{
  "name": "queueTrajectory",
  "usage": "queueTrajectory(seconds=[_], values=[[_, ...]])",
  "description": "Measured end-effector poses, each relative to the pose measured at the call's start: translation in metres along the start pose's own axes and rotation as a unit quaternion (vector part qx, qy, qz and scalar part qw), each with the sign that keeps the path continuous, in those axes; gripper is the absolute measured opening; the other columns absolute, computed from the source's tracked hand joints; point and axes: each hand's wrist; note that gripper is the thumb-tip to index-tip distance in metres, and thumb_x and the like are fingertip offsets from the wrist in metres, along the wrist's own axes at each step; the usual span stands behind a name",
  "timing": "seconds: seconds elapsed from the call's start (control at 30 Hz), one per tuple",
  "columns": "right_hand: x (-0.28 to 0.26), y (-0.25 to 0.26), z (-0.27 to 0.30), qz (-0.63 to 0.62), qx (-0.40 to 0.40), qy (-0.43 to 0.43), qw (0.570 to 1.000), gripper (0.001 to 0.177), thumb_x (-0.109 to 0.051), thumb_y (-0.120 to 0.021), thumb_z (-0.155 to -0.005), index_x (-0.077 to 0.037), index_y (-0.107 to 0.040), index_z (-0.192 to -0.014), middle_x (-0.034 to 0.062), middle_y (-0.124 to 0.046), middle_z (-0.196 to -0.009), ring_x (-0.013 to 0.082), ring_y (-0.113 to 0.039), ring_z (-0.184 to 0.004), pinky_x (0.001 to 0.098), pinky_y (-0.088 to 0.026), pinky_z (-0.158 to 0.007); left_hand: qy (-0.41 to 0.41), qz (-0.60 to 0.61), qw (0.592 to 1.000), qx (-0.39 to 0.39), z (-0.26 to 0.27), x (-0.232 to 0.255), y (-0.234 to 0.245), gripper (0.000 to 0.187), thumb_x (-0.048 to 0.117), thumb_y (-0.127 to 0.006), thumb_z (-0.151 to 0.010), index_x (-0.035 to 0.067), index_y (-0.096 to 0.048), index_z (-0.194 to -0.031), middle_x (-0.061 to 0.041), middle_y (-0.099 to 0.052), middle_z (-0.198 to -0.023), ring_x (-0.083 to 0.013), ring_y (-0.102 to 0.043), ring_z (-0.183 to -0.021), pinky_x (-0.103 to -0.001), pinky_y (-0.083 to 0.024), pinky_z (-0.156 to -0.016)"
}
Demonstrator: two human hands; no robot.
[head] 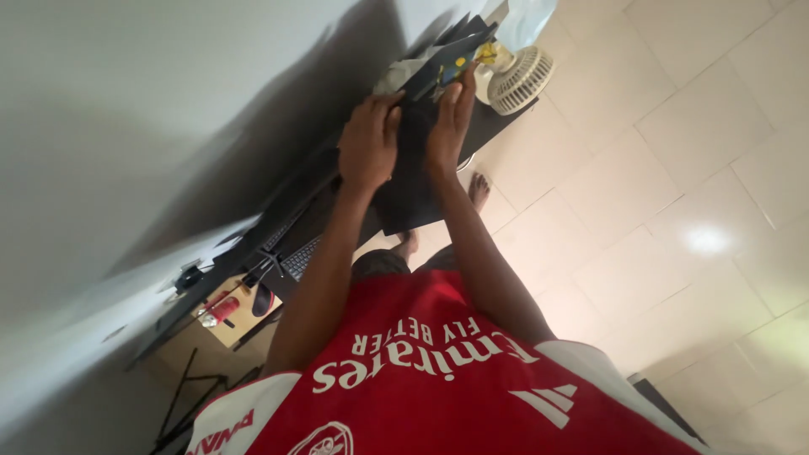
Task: Cleaning a computer monitor and the surrounding desk area using a cloth and cleaning solution.
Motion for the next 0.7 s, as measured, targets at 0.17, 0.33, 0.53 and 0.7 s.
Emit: queueTrajectory(seconds=[0.17, 0.33, 0.53, 0.7], values=[[0.062, 0.011, -0.026, -0.028, 0.035, 0.036, 0.998, 0.058, -0.037, -0.041, -0.12, -0.002, -0.03, -0.166, 0.0185, -0.041, -0.164, 0.0283, -0.041, -0.15, 0.0396, -0.034, -0.126, -0.044, 0.032, 0.998, 0.039, 0.014, -0.009, -0.012, 0.035, 0.006, -0.061, -0.102, 0.014, -0.066, -0.135, -0.009, -0.071, -0.128, -0.031, -0.068, -0.119, -0.043, -0.054, -0.102], [0.013, -0.004, -0.014, 0.013, 0.039, 0.08, 0.996, 0.066, -0.039, -0.037, -0.118, -0.009, -0.009, -0.17, 0.0158, -0.015, -0.176, 0.0267, -0.025, -0.16, 0.0383, -0.025, -0.129, -0.08, 0.053, 0.995, 0.039, 0.007, -0.009, -0.003, 0.036, 0.002, -0.06, -0.102, 0.014, -0.065, -0.136, -0.009, -0.071, -0.129, -0.0315, -0.068, -0.119, -0.044, -0.053, -0.102], [0.058, -0.002, -0.016, 0.026, -0.007, 0.05, 0.998, 0.067, -0.044, -0.034, -0.118, -0.009, -0.012, -0.17, 0.0198, -0.021, -0.177, 0.0315, -0.023, -0.163, 0.04, -0.022, -0.131, -0.089, 0.053, 0.994, -0.013, 0.001, -0.005, 0.005, 0.05, -0.002, -0.057, -0.099, 0.02, -0.063, -0.144, -0.01, -0.069, -0.125, -0.034, -0.066, -0.115, -0.045, -0.053, -0.098], [0.026, -0.006, -0.029, -0.002, 0.013, 0.006, 1.0, 0.067, -0.041, -0.032, -0.117, -0.009, -0.007, -0.171, 0.0189, -0.016, -0.175, 0.0272, -0.017, -0.163, 0.0362, -0.022, -0.129, -0.036, 0.001, 0.999, -0.032, 0.005, 0.003, 0.009, 0.06, 0.0, -0.058, -0.097, 0.033, -0.062, -0.147, -0.007, -0.068, -0.123, -0.0303, -0.066, -0.11, -0.043, -0.054, -0.094]])
Point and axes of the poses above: each hand's wrist, its own z-axis away from the middle knuckle, its own y-axis out of the back of the hand, x = y × z
